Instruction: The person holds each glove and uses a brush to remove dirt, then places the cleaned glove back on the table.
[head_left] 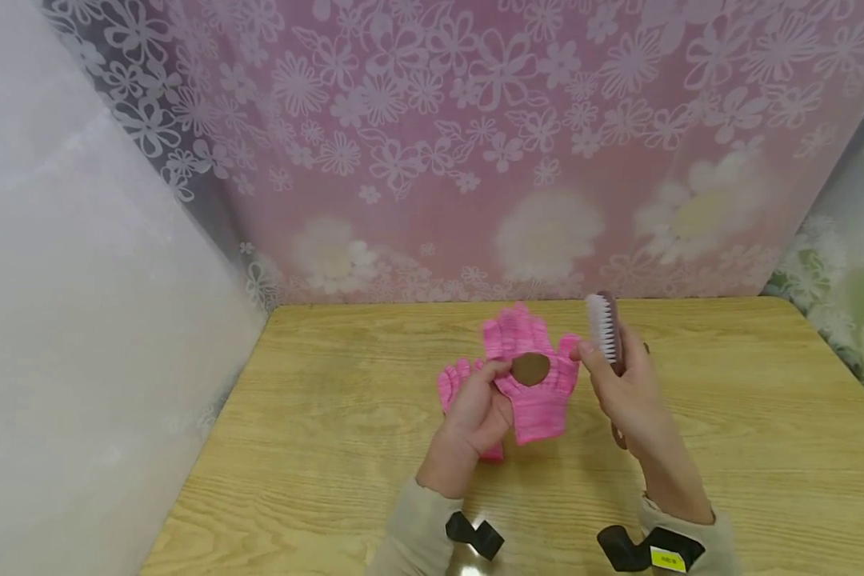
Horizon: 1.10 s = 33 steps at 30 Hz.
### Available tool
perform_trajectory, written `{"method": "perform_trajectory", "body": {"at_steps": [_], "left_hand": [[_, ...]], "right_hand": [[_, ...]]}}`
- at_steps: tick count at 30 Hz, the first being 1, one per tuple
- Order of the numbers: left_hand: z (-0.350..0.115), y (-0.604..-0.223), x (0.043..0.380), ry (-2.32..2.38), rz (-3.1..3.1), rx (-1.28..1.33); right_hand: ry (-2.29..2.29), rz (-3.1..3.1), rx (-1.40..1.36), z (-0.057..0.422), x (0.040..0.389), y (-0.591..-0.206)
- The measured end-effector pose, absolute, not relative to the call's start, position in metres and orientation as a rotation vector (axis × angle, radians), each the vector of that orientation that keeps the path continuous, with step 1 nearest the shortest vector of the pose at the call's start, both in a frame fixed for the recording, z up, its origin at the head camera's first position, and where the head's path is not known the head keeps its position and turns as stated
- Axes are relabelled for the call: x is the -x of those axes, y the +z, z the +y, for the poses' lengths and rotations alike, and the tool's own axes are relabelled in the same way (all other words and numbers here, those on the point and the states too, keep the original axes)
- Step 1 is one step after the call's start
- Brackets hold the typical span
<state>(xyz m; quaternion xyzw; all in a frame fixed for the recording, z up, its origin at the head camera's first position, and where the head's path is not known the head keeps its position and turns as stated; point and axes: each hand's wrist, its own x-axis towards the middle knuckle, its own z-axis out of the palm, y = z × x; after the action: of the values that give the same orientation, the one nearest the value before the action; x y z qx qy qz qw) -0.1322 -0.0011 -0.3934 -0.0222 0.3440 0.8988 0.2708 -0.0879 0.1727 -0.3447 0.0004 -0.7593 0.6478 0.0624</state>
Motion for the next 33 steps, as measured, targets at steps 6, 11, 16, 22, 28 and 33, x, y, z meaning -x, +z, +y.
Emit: {"method": "perform_trajectory", "body": {"at_steps": [6, 11, 16, 22, 28, 33], "left_hand": [[-0.003, -0.387, 0.131, 2.394, 0.970, -0.023], [-0.004, -0.383, 0.128, 2.445, 1.017, -0.071], [-0.006, -0.378, 0.123, 2.514, 1.107, -0.134], [-0.012, -0.372, 0.120, 2.472, 1.230, -0.218], [-0.013, -0.368, 0.118, 2.447, 1.278, -0.326], [-0.016, -0.366, 0.117, 2.449, 1.279, -0.266]], "right_hand": [[1.528, -2.464, -0.152, 0.171, 0.079, -0.340], [1.150, -2.531, -0.294, 0.156, 0.077, -0.346], [0.975, -2.450, -0.393, 0.143, 0.083, -0.358], [1.027, -2.276, -0.304, 0.149, 0.091, -0.368], [1.167, -2.215, -0.257, 0.158, 0.095, -0.369], [1.140, -2.247, -0.102, 0.170, 0.097, -0.371]]}}
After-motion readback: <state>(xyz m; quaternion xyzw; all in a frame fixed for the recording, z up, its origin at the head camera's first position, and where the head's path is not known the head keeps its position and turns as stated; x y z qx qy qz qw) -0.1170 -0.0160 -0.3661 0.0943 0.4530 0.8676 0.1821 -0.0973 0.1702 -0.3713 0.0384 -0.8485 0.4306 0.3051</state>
